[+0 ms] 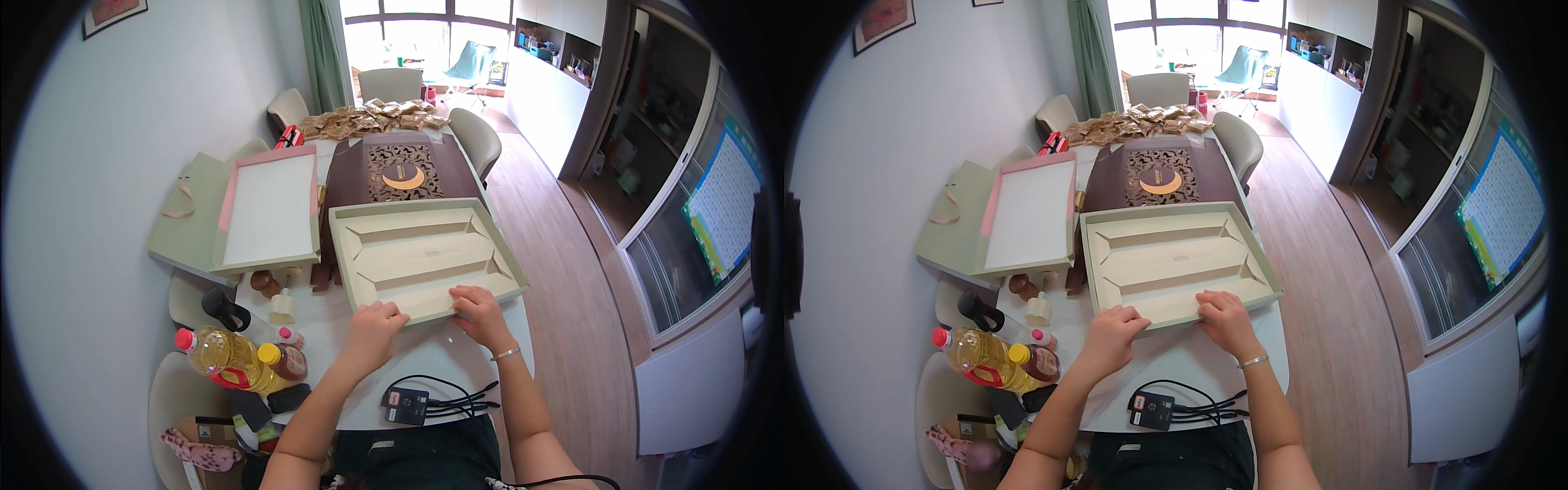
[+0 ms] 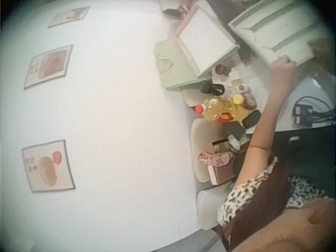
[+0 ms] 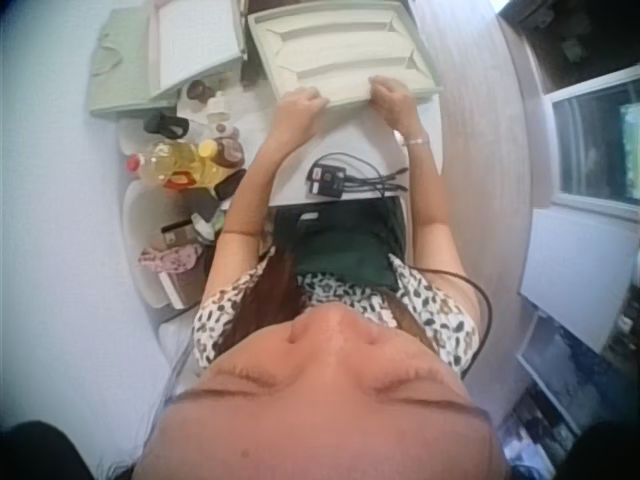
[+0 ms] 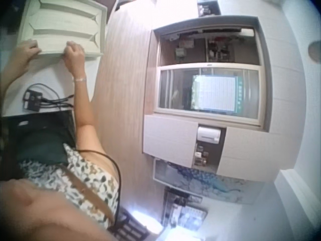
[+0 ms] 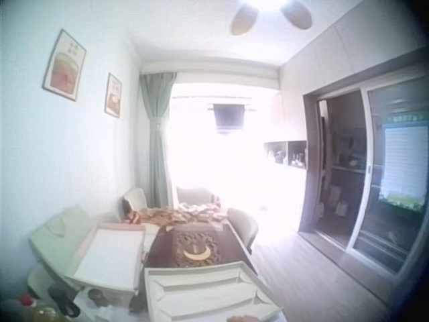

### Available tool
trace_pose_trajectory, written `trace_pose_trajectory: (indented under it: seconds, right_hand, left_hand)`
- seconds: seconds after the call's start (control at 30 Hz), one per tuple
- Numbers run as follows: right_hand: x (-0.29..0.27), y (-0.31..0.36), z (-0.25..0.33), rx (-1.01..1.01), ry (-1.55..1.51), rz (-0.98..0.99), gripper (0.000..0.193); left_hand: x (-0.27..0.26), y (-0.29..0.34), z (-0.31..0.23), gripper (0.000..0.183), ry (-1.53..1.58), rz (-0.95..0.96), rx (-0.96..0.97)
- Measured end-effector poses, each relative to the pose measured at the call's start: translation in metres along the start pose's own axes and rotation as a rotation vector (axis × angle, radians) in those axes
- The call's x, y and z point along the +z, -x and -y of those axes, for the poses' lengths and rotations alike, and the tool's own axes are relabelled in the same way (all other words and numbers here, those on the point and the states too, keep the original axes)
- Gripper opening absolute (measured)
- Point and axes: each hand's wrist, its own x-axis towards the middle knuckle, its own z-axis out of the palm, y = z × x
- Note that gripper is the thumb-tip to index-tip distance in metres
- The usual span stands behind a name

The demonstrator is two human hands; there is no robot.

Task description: The person assembles a light green cardboard box by folding and tucking its flaps into place. They then insert a beige cardboard insert with cutouts into the box and press it down to fit. Finally, they place a pink-bordered frame on top of the assembled box.

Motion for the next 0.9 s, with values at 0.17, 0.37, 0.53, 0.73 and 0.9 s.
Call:
trace_pose_trajectory:
  seconds: [0.17,0.37,0.53,0.73,0.9]
  right_hand:
    - [0.011,0.003,0.007,-0.04,0.034,-0.019,0.027]
    - [0.057,0.012,0.02,-0.067,0.122,0.076,0.018]
    - [0.056,0.016,0.016,0.023,0.032,-0.035,0.021]
    - [0.022,0.017,-0.056,0.578,0.45,-0.4,0.043]
    - [0.007,0.022,-0.102,0.958,0.063,-0.074,0.05]
  left_hand:
    - [0.01,0.009,0.02,0.028,0.037,-0.013,-0.05]
    - [0.04,0.027,0.056,0.021,-0.105,0.09,-0.241]
    - [0.058,0.025,0.036,0.03,0.013,0.088,-0.228]
    - [0.121,-0.009,-0.011,0.069,0.075,0.099,0.013]
    - [0.163,-0.061,-0.045,0.081,0.173,0.115,0.07]
